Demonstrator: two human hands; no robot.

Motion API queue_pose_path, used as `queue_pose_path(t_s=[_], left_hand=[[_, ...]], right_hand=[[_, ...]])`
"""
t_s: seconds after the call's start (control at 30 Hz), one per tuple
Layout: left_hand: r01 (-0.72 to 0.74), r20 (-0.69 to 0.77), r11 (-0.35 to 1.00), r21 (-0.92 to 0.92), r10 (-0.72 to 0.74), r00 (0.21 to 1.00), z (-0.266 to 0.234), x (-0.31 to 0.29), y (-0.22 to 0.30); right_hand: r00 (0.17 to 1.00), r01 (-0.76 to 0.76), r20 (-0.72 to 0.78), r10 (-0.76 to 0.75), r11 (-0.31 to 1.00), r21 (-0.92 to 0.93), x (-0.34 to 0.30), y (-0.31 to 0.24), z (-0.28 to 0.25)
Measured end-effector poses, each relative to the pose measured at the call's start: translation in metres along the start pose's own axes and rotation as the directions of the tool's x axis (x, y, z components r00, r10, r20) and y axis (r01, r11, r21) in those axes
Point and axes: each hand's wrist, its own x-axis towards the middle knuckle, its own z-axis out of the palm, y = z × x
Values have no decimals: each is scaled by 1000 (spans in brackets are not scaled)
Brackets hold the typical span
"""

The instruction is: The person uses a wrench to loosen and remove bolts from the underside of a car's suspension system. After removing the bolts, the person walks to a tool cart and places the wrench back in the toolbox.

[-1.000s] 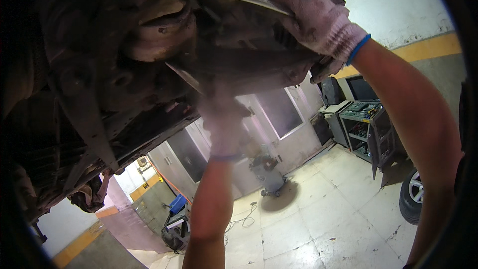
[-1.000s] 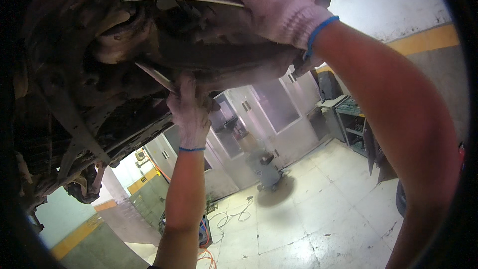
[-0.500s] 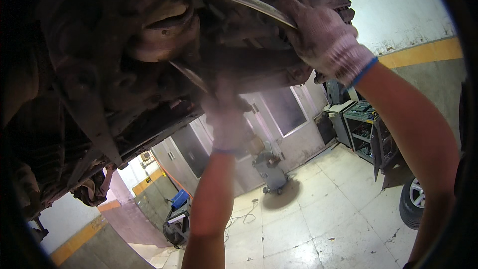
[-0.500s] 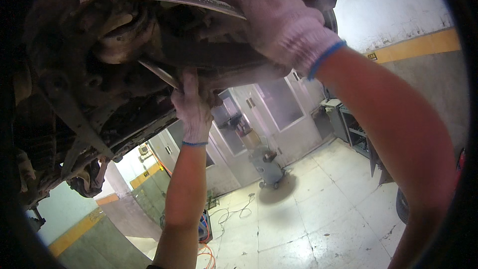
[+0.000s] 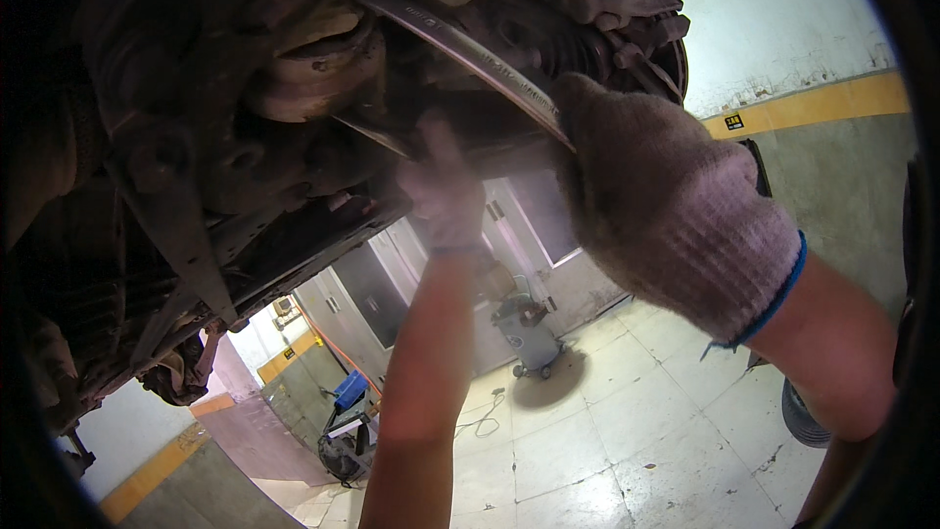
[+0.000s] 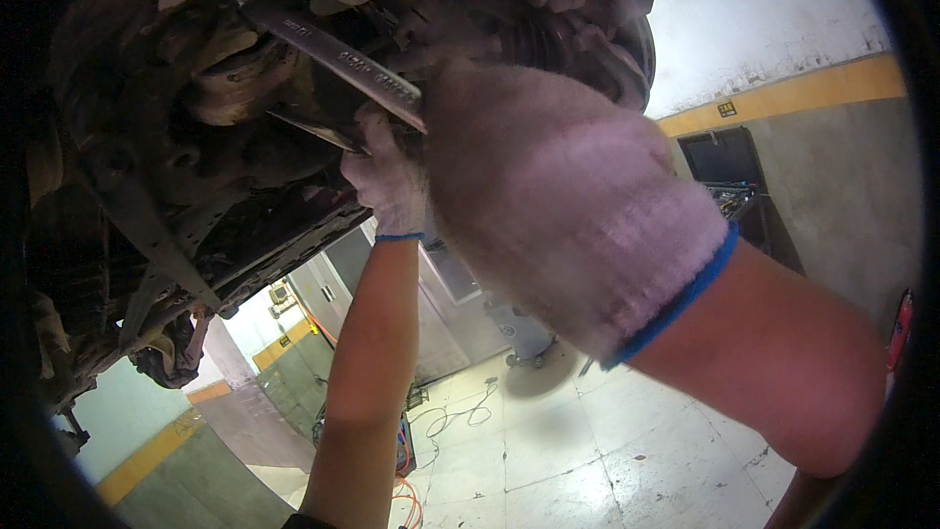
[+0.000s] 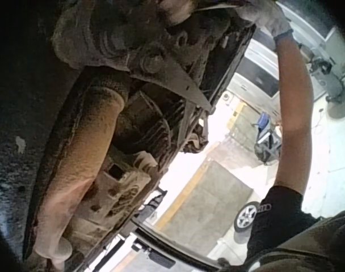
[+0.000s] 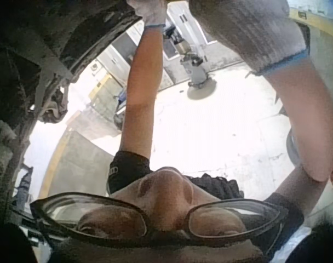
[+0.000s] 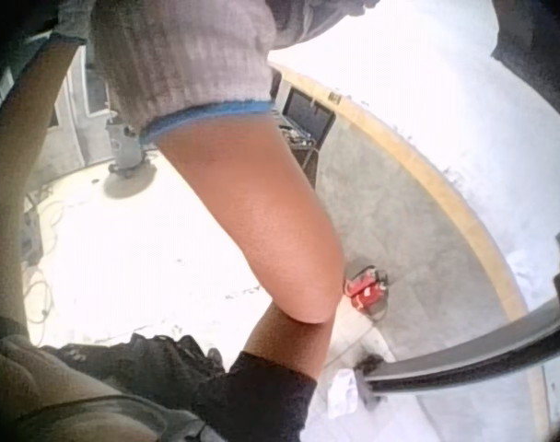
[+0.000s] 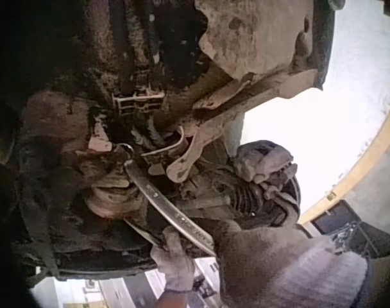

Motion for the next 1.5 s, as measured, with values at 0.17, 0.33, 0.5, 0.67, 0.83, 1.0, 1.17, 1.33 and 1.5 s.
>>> queue_pose_path(t_s=[0.17, 0.33, 0.5, 0.67, 0.83, 1.0, 1.17, 1.33, 1.5], left_hand=[[15, -12, 999, 28, -15, 1000, 2, 1, -2], [-12, 1, 999, -33, 12, 1000, 5, 6, -7], [-41, -18, 999, 5, 41, 999, 7, 4, -5], [-44, -17, 996, 81, 45, 999, 4, 3, -4], [-46, 10, 999, 0, 46, 999, 4, 5, -4], [-85, 17, 990, -117, 87, 996, 2, 1, -4], [81, 128, 969, -235, -52, 990, -18, -6, -10], [65, 214, 976, -209, -19, 977, -31, -3, -20], [81, 154, 980, -184, -52, 987, -31, 0, -35]], right_hand=[[916, -326, 289, 279, 936, 129, 2, 2, -4], [935, -302, 226, 274, 947, 104, 0, -4, -8], [922, -321, 259, 288, 942, 94, 5, 0, -1], [849, -443, 354, 392, 894, 73, 11, 2, -2], [893, -404, 244, 378, 912, 70, 17, 6, 1], [922, -322, 202, 329, 944, -68, 34, 44, 11], [982, -182, -91, 165, 956, -229, 70, 84, 37], [979, -204, -43, 201, 931, -304, 86, 101, 47], [980, -194, 23, 200, 968, -157, 79, 90, 35]])
